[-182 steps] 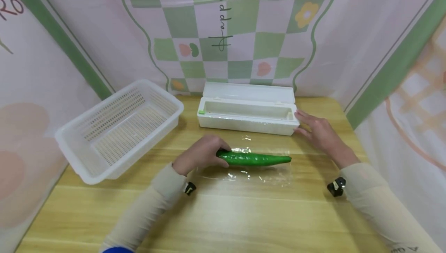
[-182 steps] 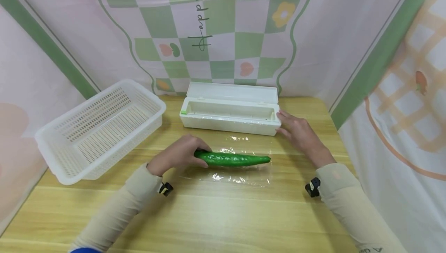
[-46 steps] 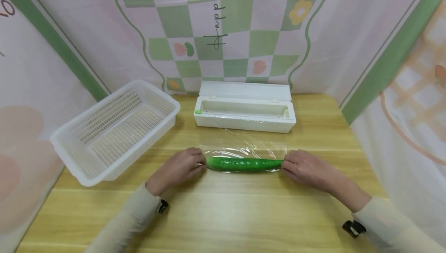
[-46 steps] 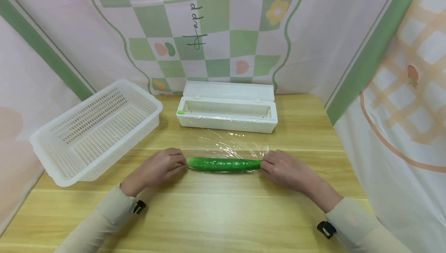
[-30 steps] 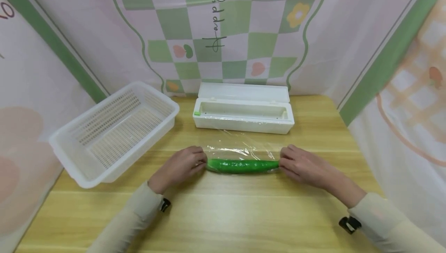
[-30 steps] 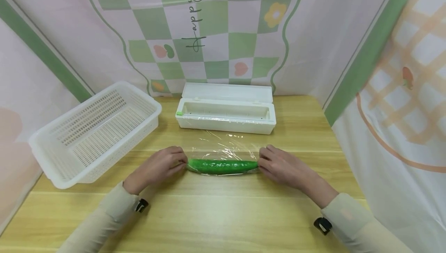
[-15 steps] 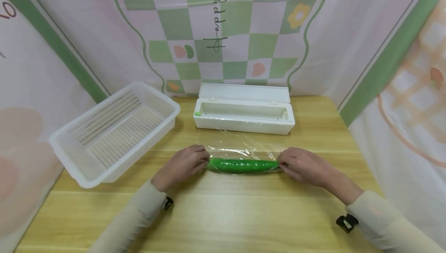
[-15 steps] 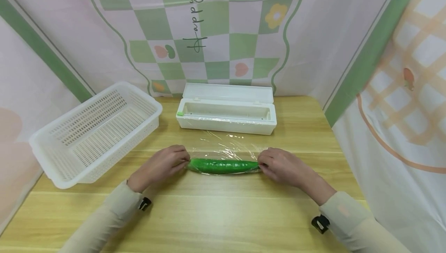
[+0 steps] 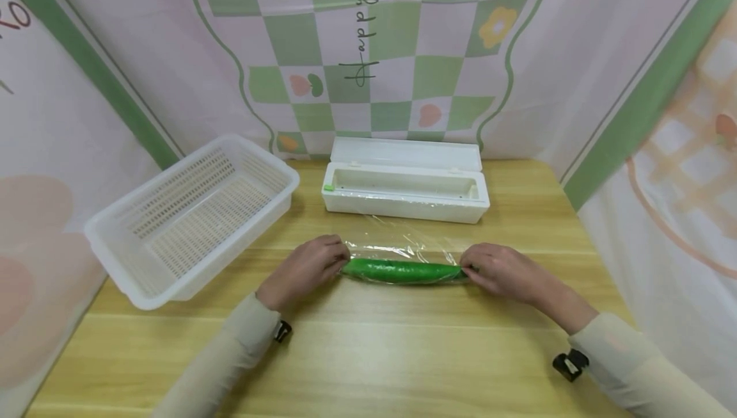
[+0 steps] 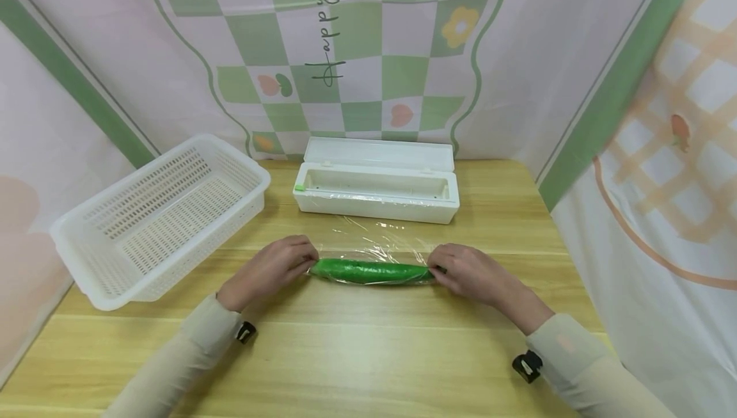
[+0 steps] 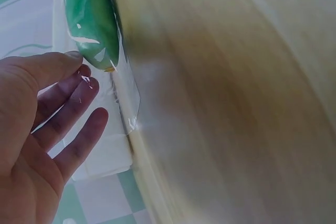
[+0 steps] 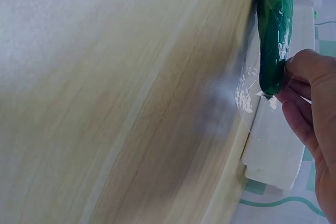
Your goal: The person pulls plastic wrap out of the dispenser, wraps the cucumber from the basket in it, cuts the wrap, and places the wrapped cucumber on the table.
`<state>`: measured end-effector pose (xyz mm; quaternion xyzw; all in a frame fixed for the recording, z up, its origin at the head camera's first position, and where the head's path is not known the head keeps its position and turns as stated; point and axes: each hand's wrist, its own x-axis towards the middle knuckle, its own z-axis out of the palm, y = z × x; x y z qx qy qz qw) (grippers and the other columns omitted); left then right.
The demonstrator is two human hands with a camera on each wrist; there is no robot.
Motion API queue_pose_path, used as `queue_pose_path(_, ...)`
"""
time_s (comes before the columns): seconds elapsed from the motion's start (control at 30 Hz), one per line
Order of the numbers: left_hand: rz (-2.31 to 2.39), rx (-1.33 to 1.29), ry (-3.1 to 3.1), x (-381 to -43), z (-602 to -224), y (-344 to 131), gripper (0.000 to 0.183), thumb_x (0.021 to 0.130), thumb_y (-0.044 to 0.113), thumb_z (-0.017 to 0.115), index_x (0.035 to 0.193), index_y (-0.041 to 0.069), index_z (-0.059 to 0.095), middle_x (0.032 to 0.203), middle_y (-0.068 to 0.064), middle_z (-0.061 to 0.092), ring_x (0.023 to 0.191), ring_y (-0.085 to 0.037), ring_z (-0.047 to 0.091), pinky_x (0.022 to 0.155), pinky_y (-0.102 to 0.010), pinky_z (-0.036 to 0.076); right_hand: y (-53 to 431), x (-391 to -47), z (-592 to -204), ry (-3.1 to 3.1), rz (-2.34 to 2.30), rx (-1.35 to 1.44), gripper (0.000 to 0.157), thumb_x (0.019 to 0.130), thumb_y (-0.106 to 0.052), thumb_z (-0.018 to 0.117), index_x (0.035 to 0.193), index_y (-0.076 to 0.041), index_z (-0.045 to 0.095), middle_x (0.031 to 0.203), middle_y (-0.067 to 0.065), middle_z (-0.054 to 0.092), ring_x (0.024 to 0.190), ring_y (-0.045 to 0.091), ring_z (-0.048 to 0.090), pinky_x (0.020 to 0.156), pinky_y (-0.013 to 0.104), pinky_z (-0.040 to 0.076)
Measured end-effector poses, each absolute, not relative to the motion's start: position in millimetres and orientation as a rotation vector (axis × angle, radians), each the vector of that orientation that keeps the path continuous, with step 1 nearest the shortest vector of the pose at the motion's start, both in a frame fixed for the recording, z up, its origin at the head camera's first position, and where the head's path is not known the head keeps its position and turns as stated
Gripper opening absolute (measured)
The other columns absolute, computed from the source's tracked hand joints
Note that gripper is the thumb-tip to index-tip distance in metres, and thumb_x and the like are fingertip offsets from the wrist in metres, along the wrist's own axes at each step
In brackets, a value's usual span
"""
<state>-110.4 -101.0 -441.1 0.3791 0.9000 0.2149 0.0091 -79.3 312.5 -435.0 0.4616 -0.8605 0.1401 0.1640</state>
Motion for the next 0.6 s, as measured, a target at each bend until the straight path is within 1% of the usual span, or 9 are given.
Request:
queue_pose_path(0.07,0.676,1.201,2.831,-111.6,-442.5,-100.5,0.011,0.1,0.012,0.072,0.11,0.013,0.077,0.11,0.001,0.073,0.101,-0.013,0.069,0.092,-0.03,0.062,312.5,-79.8,-435.5,-2.462,0.405,1.311,0.029,0.071,0.004,0.088,0.092,-0.009,0.074,0.094,0.003,0.077,0.084,0.017,0.075,0.073,0.031,0.066)
queue_pose_path(0.17,0.678,1.216,2.876,-113.2,-444.7,-99.0,0.015,0.099,0.011,0.073,0.114,0.012,0.076,0.116,-0.002,0.07,0.109,-0.017,0.067,0.098,-0.032,0.06,312.2,-80.1,-436.0,-2.479,0.409,1.303,0.028,0.072,0.004,0.087,0.093,-0.009,0.074,0.095,0.002,0.077,0.085,0.016,0.075,0.073,0.031,0.066)
queue_pose_path(0.23,0.682,1.214,2.912,-114.1,-445.5,-97.6,0.017,0.098,0.011,0.075,0.115,0.011,0.075,0.117,-0.003,0.068,0.112,-0.018,0.065,0.099,-0.034,0.059,312.0,-80.2,-436.5,-2.494,0.413,1.3,0.027,0.073,0.004,0.086,0.094,-0.009,0.074,0.095,0.002,0.077,0.085,0.016,0.075,0.073,0.031,0.066)
queue_pose_path(0.3,0.696,1.207,2.928,-114.7,-445.8,-96.4,0.017,0.097,0.01,0.076,0.114,0.01,0.075,0.116,-0.003,0.069,0.11,-0.019,0.065,0.099,-0.034,0.059,311.8,-80.3,-437.0,-2.513,0.416,1.294,0.027,0.074,0.004,0.086,0.094,-0.01,0.074,0.096,0.002,0.077,0.086,0.016,0.075,0.074,0.032,0.066)
queue_pose_path(0.43,0.734,1.196,2.902,-115.1,-446.4,-94.4,0.012,0.096,0.008,0.076,0.108,0.01,0.075,0.108,-0.001,0.073,0.102,-0.017,0.068,0.094,-0.033,0.061,311.6,-80.7,-438.2,-2.549,0.422,1.273,0.026,0.077,0.004,0.085,0.095,-0.011,0.074,0.096,0.002,0.077,0.086,0.016,0.074,0.075,0.032,0.066)
queue_pose_path(0.5,0.747,1.196,2.877,-114.5,-447.2,-93.6,0.011,0.099,0.008,0.073,0.109,0.01,0.076,0.107,-0.002,0.075,0.102,-0.017,0.07,0.095,-0.033,0.062,311.7,-81.0,-438.7,-2.564,0.431,1.264,0.025,0.078,0.004,0.084,0.096,-0.011,0.074,0.097,0.002,0.077,0.087,0.016,0.074,0.075,0.032,0.066)
queue_pose_path(0.6,0.722,1.202,2.859,-112.2,-448.1,-91.8,0.014,0.103,0.012,0.068,0.113,0.01,0.077,0.111,-0.002,0.076,0.104,-0.018,0.072,0.098,-0.035,0.061,312.1,-81.6,-439.3,-2.582,0.45,1.253,0.025,0.08,0.004,0.084,0.097,-0.011,0.075,0.098,0.002,0.077,0.088,0.016,0.075,0.076,0.032,0.066)
